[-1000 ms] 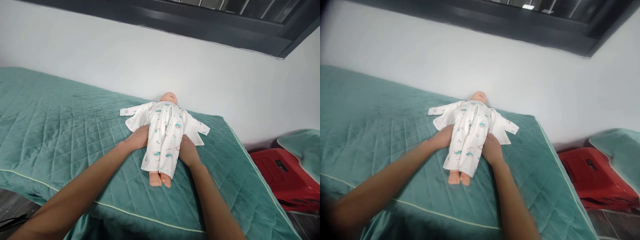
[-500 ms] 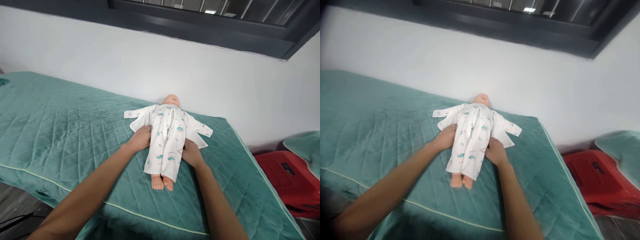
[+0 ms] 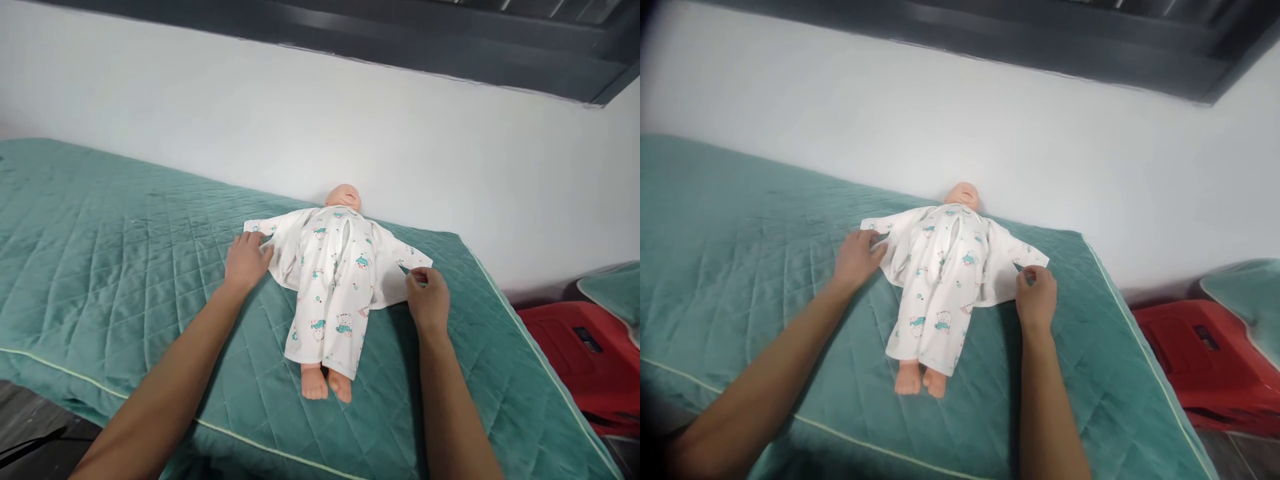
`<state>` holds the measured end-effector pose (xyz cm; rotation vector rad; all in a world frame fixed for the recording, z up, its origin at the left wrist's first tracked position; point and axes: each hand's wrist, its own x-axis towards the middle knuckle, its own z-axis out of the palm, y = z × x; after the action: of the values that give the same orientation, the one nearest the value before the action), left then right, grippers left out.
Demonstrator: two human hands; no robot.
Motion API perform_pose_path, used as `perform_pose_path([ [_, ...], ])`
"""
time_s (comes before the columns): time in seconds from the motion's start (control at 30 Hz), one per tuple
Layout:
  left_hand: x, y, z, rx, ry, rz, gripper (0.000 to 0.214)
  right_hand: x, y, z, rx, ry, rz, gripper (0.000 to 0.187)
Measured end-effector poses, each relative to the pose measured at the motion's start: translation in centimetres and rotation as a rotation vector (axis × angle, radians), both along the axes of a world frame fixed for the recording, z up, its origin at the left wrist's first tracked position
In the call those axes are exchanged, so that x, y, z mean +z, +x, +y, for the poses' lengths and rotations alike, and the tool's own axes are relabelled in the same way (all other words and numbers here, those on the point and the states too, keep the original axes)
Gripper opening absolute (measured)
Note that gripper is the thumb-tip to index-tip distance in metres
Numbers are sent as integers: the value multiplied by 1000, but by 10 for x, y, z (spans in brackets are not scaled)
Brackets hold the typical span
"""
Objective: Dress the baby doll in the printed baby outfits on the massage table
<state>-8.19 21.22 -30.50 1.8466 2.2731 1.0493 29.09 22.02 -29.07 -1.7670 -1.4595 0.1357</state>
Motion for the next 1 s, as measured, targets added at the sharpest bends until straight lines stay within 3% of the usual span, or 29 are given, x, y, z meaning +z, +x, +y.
perform_pose_path([
  [0.1, -5, -5, 2, 189, -88, 154, 51, -1, 6, 2, -113, -220, -124, 37],
  [0.17, -5, -6, 1, 210, -122, 177, 51, -1, 4, 0, -100, -312, -164, 45],
  [0.27, -5, -7, 0, 162, -127, 151, 36, 0, -2, -2, 8, -303, -144, 44],
  [0.33, -5, -8, 0, 95, -87, 93, 26, 1, -7, -4, 133, -260, 20, 38],
  [0.4, -3, -8, 0, -3, -9, -55, 22, 2, -13, -5, 259, -237, 342, 38],
  [0.5, 1, -3, -2, -186, 142, -447, 25, 5, -23, -7, 371, -229, 912, 41],
  [0.6, 6, 2, -6, -344, 215, -791, 32, 9, -29, -7, 419, -226, 1280, 38],
  [0.77, 12, 7, -12, -442, 204, -1131, 35, 13, -27, -2, 489, -199, 1464, 33],
  [0.9, 25, 21, -20, -399, 222, -1110, 34, 13, -26, -1, 549, -145, 1405, 37],
  [1.0, 43, 42, -26, -458, 262, -1045, 33, 12, -31, 0, 557, -103, 1378, 39],
])
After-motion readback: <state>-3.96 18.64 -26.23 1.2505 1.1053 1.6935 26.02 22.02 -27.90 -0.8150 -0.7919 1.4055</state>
